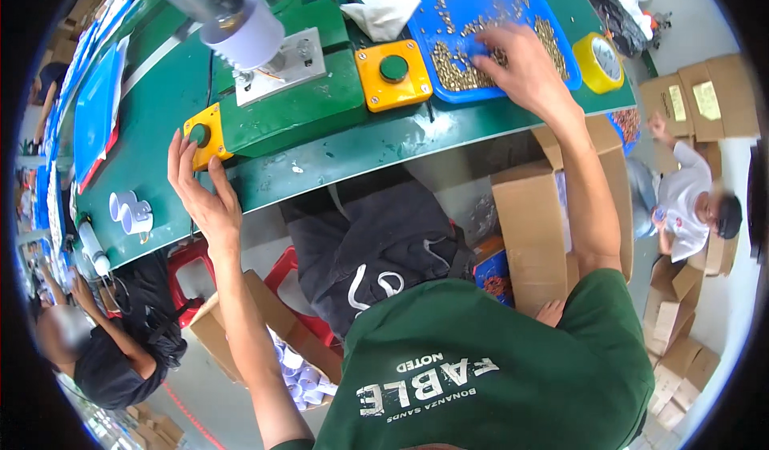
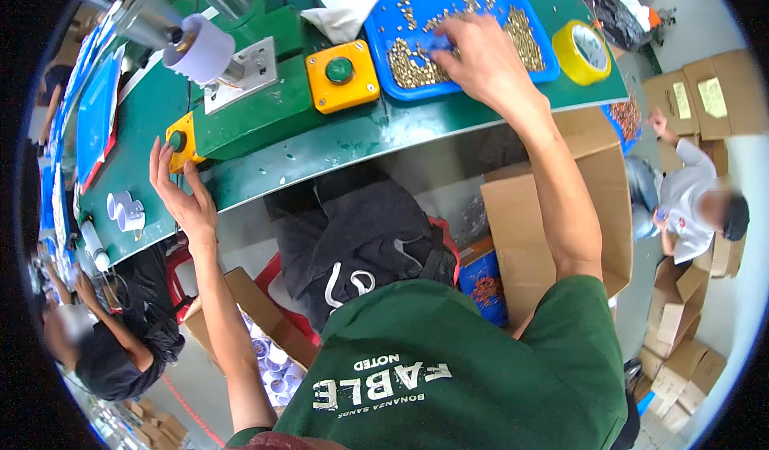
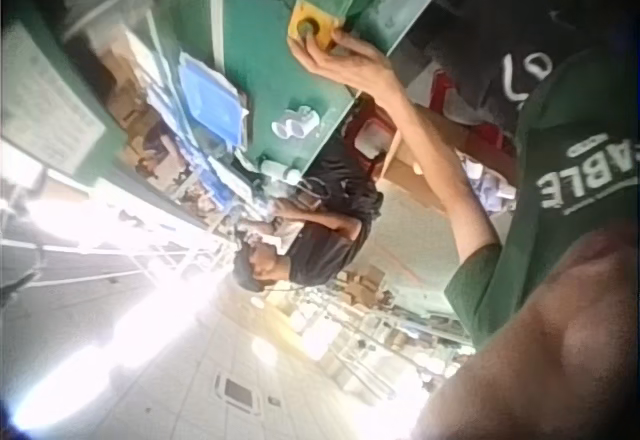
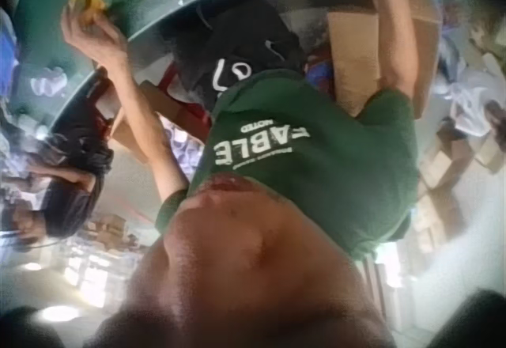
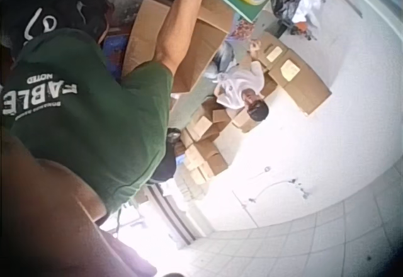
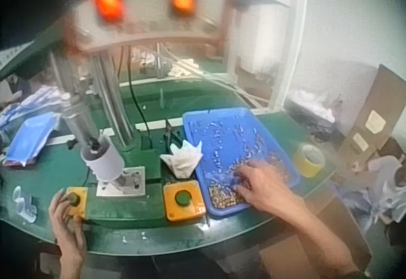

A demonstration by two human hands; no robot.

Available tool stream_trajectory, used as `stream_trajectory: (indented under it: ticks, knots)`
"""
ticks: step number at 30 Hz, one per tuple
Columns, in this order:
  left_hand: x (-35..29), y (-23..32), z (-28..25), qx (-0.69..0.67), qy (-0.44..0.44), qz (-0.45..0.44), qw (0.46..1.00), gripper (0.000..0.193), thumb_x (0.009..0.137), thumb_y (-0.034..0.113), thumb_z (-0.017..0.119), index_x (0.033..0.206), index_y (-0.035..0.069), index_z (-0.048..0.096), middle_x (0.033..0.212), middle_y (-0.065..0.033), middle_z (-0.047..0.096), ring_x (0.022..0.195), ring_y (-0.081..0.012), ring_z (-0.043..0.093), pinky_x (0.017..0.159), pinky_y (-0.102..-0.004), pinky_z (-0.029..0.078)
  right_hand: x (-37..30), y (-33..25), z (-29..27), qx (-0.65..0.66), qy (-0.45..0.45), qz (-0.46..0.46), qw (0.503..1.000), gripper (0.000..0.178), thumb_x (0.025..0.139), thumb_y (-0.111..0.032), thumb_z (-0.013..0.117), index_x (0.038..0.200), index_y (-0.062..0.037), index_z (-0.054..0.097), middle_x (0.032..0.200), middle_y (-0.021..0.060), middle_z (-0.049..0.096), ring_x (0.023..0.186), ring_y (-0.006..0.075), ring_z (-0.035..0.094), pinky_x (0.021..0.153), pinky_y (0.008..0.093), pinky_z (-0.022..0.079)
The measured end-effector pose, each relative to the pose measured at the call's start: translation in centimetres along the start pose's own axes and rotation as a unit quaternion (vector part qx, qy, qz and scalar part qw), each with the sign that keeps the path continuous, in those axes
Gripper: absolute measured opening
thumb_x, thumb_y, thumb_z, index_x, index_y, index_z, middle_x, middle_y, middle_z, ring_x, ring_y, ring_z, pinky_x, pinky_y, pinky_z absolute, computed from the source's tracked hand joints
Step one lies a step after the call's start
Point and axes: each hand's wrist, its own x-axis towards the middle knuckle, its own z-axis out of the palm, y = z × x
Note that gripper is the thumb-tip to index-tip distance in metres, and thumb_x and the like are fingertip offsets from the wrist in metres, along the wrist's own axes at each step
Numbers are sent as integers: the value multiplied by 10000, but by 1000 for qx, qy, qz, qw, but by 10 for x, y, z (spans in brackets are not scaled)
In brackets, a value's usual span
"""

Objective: Manually load metal components into a plastic housing and use a pneumatic press to secure them.

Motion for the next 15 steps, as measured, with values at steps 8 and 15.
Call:
stream_trajectory:
  ticks: [8, 15]
  knots:
    - [-3, -3, 0, -31, 7, -21, 999, 415, 908, -22, 596, 1297, 32, 461, 1408, -214, 452, 1231, -359, 526, 1014, -421, 452, 18, -4, -14, 61, -176, 76, 980, 117, 811, -90, 714, 846, 5, 655, 738, 105, 622, 654, 180, 570, 602, 341, 465]
    - [-7, -5, -3, -73, 16, -56, 996, 445, 863, -39, 641, 1276, 35, 494, 1421, -193, 443, 1223, -335, 547, 1005, -410, 469, 25, -11, -19, 76, -211, 99, 970, 186, 803, -53, 723, 973, 8, 680, 787, 107, 676, 708, 186, 636, 652, 330, 511]
